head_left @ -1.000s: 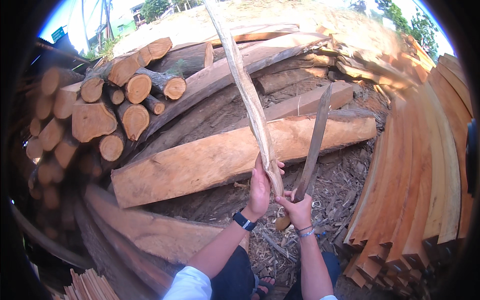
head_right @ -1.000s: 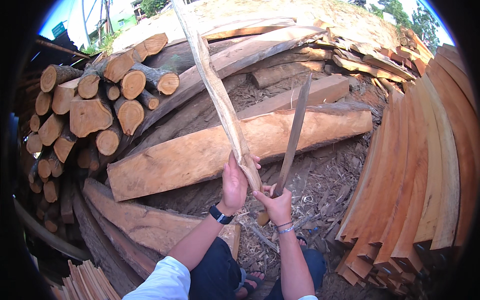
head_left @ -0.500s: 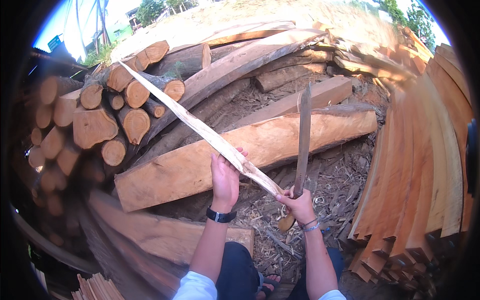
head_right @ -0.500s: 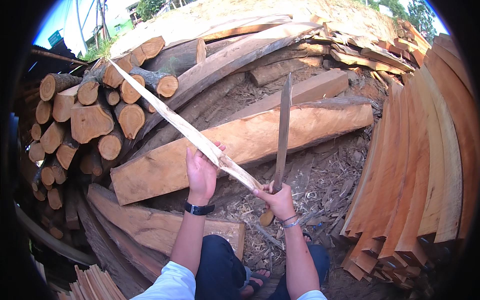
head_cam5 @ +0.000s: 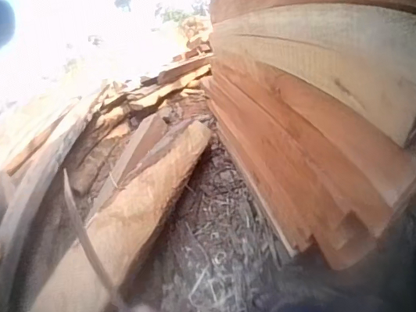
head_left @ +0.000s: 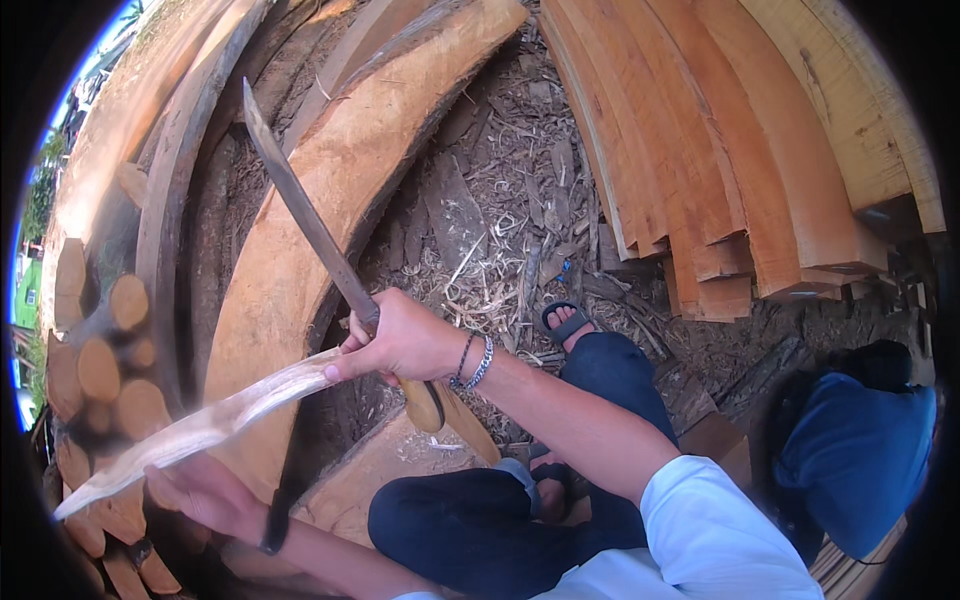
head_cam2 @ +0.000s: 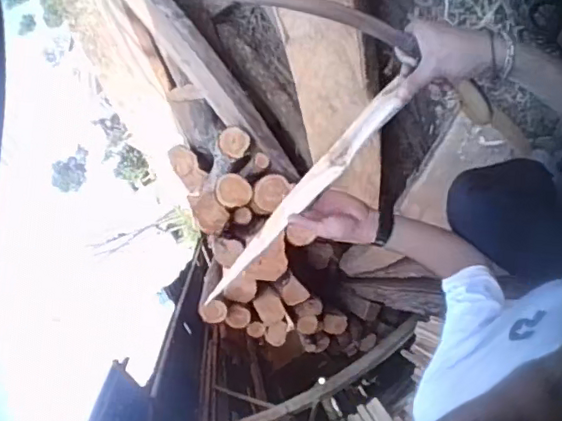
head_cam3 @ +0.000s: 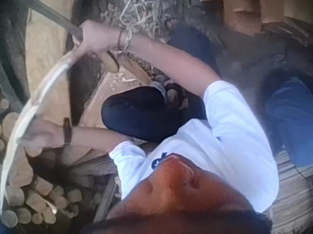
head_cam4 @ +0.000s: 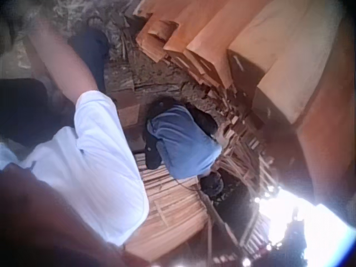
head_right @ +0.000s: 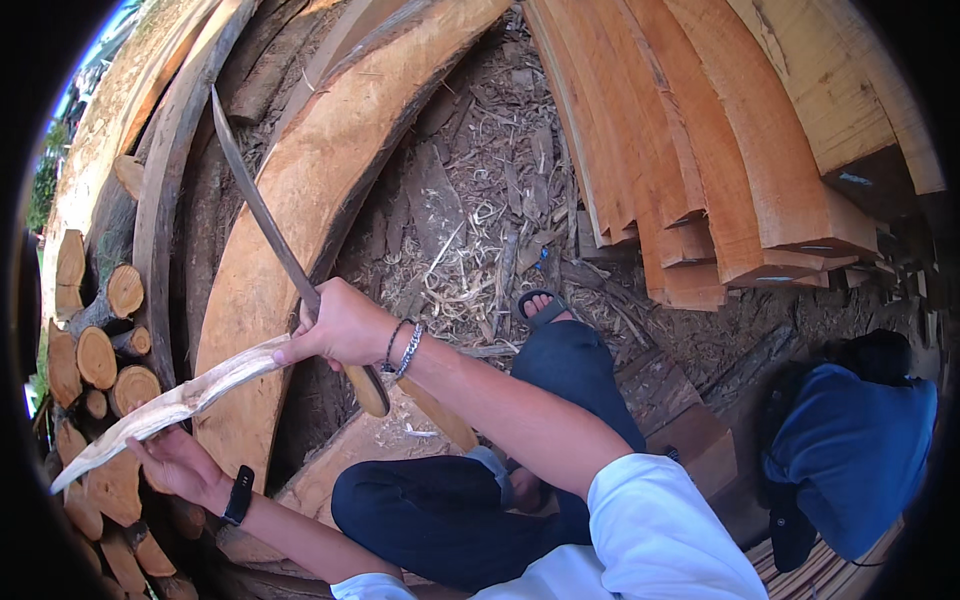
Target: The person carves a piece of wood with a machete, shaving off thin strips from the surface to taper and shape one end.
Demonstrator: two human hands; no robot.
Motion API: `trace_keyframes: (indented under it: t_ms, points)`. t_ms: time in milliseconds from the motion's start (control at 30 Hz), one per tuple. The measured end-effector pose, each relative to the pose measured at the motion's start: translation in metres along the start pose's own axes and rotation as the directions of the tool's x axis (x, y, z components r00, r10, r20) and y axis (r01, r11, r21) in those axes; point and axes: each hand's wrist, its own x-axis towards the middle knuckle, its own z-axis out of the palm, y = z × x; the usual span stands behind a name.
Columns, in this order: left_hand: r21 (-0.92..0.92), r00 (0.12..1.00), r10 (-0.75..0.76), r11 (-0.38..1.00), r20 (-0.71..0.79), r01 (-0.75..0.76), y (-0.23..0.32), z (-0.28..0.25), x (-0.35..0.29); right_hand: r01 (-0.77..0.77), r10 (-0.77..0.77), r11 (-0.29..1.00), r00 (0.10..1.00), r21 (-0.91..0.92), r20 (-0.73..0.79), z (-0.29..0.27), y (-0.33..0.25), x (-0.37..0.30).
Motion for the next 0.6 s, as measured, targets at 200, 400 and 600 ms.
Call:
trace_keyframes:
  t_ms: [200,400,600]
  points:
    - [0.194,0.948,0.313,0.928,0.058,-0.318,0.072,0.035,-0.028,0.035,-0.035,0.999,0.999,0.020,-0.012,0.006,-0.007,0.000]
    - [0.110,0.956,0.281,0.956,-0.087,-0.271,0.114,0.007,0.003,0.028,-0.022,0.996,0.998,0.083,-0.065,-0.002,-0.001,0.011]
    - [-0.148,0.926,0.224,0.971,0.303,-0.187,0.138,-0.075,0.025,-0.048,0.065,0.991,0.989,0.128,-0.134,0.014,0.008,0.013]
